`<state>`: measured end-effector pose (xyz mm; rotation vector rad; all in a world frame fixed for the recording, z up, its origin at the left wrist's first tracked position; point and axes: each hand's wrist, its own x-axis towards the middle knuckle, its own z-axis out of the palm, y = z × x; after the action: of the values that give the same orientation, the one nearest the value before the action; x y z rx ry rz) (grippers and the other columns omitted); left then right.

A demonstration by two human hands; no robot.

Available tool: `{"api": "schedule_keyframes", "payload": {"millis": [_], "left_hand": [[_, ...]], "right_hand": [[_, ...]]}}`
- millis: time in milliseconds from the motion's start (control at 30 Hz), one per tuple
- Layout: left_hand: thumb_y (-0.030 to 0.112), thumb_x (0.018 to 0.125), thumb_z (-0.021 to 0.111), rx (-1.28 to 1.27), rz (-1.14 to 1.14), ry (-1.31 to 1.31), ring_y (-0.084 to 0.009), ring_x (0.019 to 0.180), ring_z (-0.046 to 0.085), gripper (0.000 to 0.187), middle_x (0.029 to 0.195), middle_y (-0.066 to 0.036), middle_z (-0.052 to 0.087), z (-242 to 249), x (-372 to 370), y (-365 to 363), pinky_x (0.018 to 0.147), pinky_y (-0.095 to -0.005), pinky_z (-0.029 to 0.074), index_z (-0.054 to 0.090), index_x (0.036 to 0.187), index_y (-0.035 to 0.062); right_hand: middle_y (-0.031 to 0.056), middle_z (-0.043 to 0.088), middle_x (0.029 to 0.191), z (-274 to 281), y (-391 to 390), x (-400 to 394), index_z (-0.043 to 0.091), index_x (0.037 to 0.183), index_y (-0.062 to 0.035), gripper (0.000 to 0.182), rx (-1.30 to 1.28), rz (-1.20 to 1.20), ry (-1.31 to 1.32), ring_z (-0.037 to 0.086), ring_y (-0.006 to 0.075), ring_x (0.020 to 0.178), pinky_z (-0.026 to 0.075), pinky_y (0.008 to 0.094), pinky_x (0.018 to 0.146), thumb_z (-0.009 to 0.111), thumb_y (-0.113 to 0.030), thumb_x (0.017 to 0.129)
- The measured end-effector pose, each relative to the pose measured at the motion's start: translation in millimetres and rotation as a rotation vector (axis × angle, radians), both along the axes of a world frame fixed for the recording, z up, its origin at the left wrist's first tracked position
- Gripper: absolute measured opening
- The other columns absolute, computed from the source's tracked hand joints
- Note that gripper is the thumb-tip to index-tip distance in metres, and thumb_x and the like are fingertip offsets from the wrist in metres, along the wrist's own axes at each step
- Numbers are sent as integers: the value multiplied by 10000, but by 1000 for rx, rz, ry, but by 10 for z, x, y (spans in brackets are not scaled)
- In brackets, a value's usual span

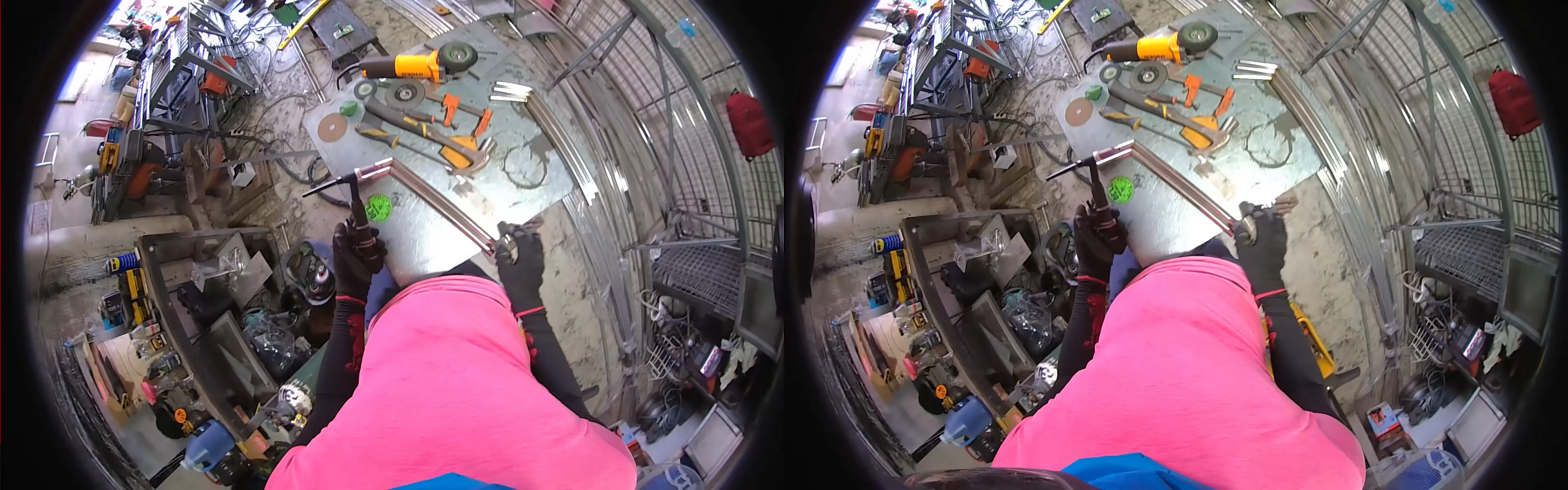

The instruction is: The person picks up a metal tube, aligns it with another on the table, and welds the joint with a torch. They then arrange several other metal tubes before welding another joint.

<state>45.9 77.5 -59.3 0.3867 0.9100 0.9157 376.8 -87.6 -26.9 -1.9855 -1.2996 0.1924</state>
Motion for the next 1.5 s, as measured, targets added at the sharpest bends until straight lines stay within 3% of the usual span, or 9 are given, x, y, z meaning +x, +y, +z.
{"api": "schedule_keyframes", "payload": {"millis": [167, 400, 433, 633, 733, 900, 1000, 1233, 1500], "left_hand": [[525, 1130, 503, 26, -35, -105, -256, 971, 715, 526, 1085, -103, 737, 355, -233, -106, 815, -426, 613, 669, 1274, 47], [295, 1084, 663, -5, -69, -236, -221, 763, 687, 222, 997, -70, 739, 644, -721, -89, 684, -379, 578, 701, 1147, 86], [295, 1084, 663, -3, -65, -227, -221, 763, 687, 222, 997, -70, 739, 592, -801, -75, 684, -379, 578, 701, 1147, 86], [300, 1081, 669, -137, 414, 5, -179, 813, 615, 211, 880, -10, 625, 823, -878, 14, 759, -352, 511, 676, 1102, 90], [274, 1090, 660, -50, 199, -197, -186, 905, 658, 194, 1079, -4, 675, 568, -1135, 73, 803, -379, 538, 672, 1186, 106], [230, 1105, 645, -77, 119, -96, -156, 849, 697, 195, 1009, -52, 741, 443, -1242, 100, 763, -304, 561, 678, 1148, 43], [243, 1080, 686, 171, -48, 376, -135, 892, 703, 275, 1048, -61, 740, 600, -1247, 104, 787, -285, 558, 673, 1228, 11], [249, 1133, 570, 105, -119, 345, -119, 873, 696, 251, 1001, -49, 707, 474, -1344, 303, 769, -297, 583, 669, 1207, 31], [246, 1073, 675, 82, -144, 254, -190, 848, 712, 302, 1061, -89, 709, 519, -1341, 713, 779, -403, 642, 628, 1281, 31]], "right_hand": [[135, 692, 1236, -109, -122, 140, 693, 1355, -96, 442, -252, -149, 366, 689, 291, 1064, 570, 416, 922, 799, -233, 948], [150, 675, 1345, -294, -3, -205, 642, 1407, -70, 569, -278, -70, 366, 712, 287, 1167, 589, 387, 954, 876, -207, 907], [67, 679, 1262, -396, -11, -201, 603, 1493, -73, 582, -195, -16, 273, 624, 133, 926, 559, 298, 790, 834, -156, 965], [25, 700, 1189, -536, -59, -258, 543, 1553, -80, 567, -49, -42, 524, 642, 87, 830, 559, 239, 725, 751, -128, 1028], [36, 684, 1090, -228, -91, -293, 559, 1514, -78, 475, -112, -404, 1203, 698, 119, 824, 600, 277, 691, 689, -117, 1058], [58, 684, 1029, -225, -280, -641, 548, 1456, -52, 485, -79, -489, 1151, 704, 149, 793, 618, 313, 704, 727, -177, 1022], [84, 682, 1164, -276, -559, -893, 563, 1443, -24, 445, -280, -450, 1252, 705, 154, 856, 617, 305, 716, 694, -167, 1042], [94, 637, 1307, -266, -538, -1231, 522, 1538, -32, 510, -264, -428, 1281, 661, 156, 985, 583, 293, 776, 642, -216, 1078], [21, 685, 1037, -271, -372, -1282, 588, 1474, -10, 477, -196, -302, 1160, 624, 82, 844, 525, 258, 723, 704, -216, 1059]]}}
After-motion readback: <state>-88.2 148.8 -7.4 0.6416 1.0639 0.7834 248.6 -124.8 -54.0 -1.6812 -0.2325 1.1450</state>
